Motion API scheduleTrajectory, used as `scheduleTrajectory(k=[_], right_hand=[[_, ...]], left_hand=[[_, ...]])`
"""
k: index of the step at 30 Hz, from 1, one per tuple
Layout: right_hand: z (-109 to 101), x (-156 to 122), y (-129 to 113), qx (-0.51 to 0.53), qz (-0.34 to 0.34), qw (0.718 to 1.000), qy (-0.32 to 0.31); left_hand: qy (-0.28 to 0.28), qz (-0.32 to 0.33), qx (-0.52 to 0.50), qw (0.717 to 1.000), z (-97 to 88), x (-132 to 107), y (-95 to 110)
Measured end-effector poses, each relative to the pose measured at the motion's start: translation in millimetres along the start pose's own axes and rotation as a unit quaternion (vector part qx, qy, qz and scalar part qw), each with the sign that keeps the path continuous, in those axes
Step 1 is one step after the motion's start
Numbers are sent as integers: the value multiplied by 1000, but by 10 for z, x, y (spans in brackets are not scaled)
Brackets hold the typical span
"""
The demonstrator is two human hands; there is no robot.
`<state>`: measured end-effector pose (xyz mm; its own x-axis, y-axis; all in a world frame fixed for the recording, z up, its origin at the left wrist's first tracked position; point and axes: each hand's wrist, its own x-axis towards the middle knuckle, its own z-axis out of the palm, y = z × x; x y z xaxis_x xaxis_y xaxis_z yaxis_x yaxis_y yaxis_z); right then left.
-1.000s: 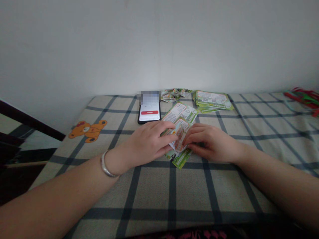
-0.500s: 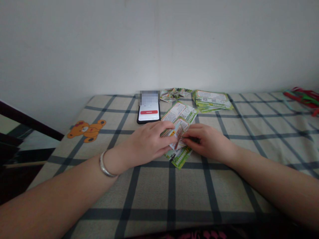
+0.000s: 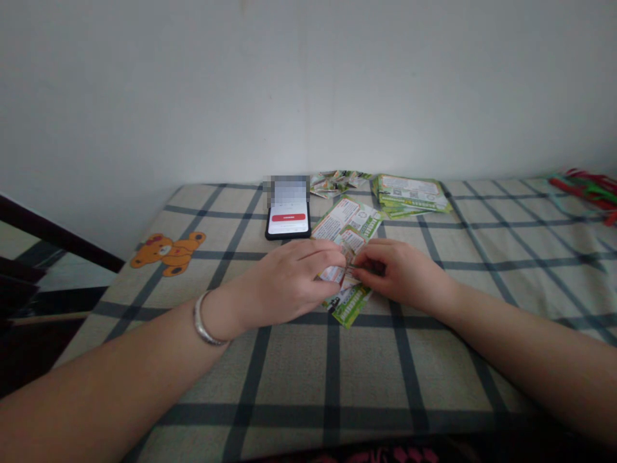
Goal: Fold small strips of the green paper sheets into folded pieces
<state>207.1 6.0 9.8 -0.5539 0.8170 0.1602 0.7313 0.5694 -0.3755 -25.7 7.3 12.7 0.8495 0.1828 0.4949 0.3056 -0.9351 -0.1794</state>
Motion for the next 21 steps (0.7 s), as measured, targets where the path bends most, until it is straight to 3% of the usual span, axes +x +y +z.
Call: scheduleTrajectory(k=[8,14,17,21], right_hand=[[6,-16,9,-7,8,1000,-6],[-14,-1,41,-46,-33,996,70],[-9,27,72,-27,-42,997,64],[-3,47,99,-11,-58,997,56]], left_hand=[[-40,9,-22,999,-15,-11,-6],[-55,6,-47,997,8,-23,-18],[-72,5,-45,996,13,-22,-7],[-48,-12,-17,999,-11,-11,9]])
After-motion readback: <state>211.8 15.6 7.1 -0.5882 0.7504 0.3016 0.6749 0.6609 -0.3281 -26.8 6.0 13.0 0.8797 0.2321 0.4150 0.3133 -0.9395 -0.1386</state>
